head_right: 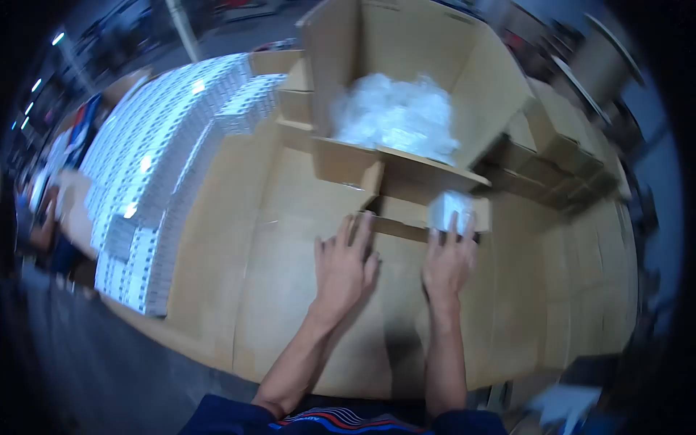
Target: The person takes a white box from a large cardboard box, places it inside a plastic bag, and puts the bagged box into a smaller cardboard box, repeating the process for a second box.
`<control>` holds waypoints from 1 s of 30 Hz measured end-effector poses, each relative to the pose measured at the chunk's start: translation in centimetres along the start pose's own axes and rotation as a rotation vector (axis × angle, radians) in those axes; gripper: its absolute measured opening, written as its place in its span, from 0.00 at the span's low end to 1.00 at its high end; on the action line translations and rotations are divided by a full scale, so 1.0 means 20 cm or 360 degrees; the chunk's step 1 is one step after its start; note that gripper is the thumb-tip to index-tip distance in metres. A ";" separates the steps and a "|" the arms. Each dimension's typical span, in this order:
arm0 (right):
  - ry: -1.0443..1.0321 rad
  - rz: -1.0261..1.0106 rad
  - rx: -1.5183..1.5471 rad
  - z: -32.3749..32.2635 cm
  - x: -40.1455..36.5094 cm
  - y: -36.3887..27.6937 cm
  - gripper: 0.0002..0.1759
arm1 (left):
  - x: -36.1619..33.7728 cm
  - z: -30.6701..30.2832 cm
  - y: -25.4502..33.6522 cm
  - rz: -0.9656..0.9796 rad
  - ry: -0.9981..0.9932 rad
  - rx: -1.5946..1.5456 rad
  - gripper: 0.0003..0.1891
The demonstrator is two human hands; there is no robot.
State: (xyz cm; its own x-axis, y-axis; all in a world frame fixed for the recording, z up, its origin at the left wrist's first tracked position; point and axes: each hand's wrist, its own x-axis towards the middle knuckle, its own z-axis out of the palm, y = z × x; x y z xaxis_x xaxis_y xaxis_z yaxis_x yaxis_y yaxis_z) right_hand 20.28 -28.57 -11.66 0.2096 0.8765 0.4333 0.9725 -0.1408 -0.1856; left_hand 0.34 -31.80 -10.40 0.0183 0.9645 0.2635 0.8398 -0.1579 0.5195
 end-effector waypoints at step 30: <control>-0.1377 -0.1986 0.1472 -0.24 -0.28 -2.05 0.29 | -0.54 -1.45 -1.73 -0.0802 0.1449 -0.0208 0.60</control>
State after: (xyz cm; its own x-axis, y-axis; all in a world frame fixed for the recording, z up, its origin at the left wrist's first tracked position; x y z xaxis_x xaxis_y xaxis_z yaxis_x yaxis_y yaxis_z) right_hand -20.24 -30.00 -2.20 -0.9432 0.2618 0.2047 0.0638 0.7471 -0.6617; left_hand -44.65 -42.88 -7.65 -0.7781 0.4095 0.4763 0.5706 0.1439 0.8085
